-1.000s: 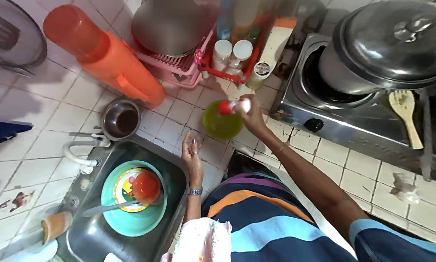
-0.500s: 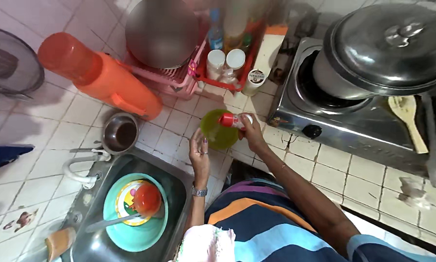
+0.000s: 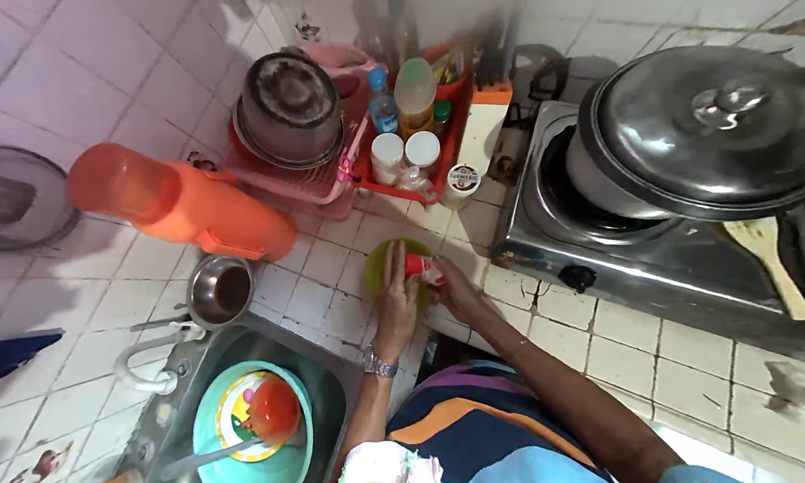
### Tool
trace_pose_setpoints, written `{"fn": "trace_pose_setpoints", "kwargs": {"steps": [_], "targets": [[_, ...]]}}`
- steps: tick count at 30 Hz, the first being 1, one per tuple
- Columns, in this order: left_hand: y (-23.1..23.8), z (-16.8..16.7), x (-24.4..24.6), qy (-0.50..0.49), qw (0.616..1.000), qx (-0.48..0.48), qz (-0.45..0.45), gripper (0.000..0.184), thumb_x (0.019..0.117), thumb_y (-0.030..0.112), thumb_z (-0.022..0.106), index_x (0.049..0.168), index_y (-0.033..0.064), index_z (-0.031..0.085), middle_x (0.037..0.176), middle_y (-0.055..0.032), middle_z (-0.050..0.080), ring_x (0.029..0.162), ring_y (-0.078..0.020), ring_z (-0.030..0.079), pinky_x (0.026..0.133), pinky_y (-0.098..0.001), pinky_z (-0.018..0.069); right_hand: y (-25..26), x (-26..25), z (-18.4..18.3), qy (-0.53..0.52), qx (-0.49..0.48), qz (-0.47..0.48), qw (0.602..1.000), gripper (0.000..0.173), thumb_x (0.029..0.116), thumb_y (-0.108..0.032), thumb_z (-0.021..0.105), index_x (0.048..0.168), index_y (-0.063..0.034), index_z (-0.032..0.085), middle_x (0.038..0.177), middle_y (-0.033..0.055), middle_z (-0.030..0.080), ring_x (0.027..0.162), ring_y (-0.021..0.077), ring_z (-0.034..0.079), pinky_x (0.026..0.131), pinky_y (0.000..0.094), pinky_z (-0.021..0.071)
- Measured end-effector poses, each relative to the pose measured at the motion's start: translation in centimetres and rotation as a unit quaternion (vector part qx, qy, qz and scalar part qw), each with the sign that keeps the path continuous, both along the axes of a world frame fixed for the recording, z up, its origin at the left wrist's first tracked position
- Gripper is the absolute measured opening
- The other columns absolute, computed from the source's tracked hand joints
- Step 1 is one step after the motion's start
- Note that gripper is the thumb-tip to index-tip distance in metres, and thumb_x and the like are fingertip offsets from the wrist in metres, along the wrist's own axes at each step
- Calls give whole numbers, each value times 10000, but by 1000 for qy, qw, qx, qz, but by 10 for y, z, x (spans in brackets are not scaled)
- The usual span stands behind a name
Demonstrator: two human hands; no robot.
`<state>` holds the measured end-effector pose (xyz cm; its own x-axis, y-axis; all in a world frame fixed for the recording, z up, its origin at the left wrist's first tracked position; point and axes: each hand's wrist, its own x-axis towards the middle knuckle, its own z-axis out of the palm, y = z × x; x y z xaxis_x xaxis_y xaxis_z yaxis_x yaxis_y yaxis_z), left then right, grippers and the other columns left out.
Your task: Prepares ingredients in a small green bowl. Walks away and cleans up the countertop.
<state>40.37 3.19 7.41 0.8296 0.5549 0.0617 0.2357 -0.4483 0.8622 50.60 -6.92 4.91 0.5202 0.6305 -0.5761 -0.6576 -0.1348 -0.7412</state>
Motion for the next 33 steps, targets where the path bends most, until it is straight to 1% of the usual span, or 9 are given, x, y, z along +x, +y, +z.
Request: {"fn": "trace_pose_setpoints", "kwargs": {"steps": [6,11,14,15,17,19,26,30,33], "targets": [[16,32,26,41,995,95,10,561,1010,237,626,1496,-3,484,1558,-262,419,1321,-372,569,1053,-455,510,28,4,23,111,101,-45,988,410,1130,-388,254,1303,-97,486,889,18,652,650,76,613,555,217,520],[40,58,51,-6,996,87,4,506,954,207,714,1425,70,590,1335,-231,586,1079,-265,676,885,-368,590,42,33,44,103,168,5,980,478,1119,-433,230,1151,-66,535,815,11,642,610,76,591,566,223,526],[57,65,71,-82,995,51,-8,504,923,142,735,1396,37,600,1326,-196,593,1136,-200,638,932,-310,564,47,60,48,16,198,54,979,545,1071,-544,310,1139,-59,548,843,9,679,637,91,629,592,245,555],[63,67,80,-100,994,38,-5,513,918,121,737,1400,24,587,1348,-190,584,1163,-191,629,946,-310,560,48,67,52,-14,185,60,981,533,1079,-508,278,1181,-53,535,892,27,701,660,110,654,602,263,569],[79,67,102,-132,990,48,17,532,922,104,732,1415,10,556,1373,-185,563,1200,-200,604,977,-332,544,50,79,56,-50,134,67,987,502,1101,-429,237,1369,-48,424,1074,74,703,744,151,691,637,300,586],[101,61,128,-162,982,94,32,569,945,101,715,1461,5,497,1436,-195,540,1266,-250,582,1041,-385,516,45,83,52,-59,94,55,992,533,1113,-389,253,1531,-67,330,1132,94,701,796,185,707,669,333,601],[134,45,192,-68,986,145,36,658,990,148,670,1560,86,349,1565,-163,431,1365,-347,502,1087,-477,464,-4,49,31,-31,63,51,996,398,1105,-251,353,1340,3,551,947,40,713,752,139,694,703,322,610],[141,28,207,-50,988,134,53,680,968,149,706,1525,49,329,1510,-208,476,1312,-364,551,1058,-482,490,-34,34,23,15,55,71,996,353,1084,-216,394,1307,-13,578,923,24,712,752,126,700,708,308,612],[154,11,232,-93,986,122,63,624,935,144,738,1436,-25,406,1402,-245,539,1247,-326,592,1039,-443,511,-47,33,12,35,50,85,994,335,1072,-210,417,1292,-19,583,914,25,708,747,131,698,707,304,614]]}}
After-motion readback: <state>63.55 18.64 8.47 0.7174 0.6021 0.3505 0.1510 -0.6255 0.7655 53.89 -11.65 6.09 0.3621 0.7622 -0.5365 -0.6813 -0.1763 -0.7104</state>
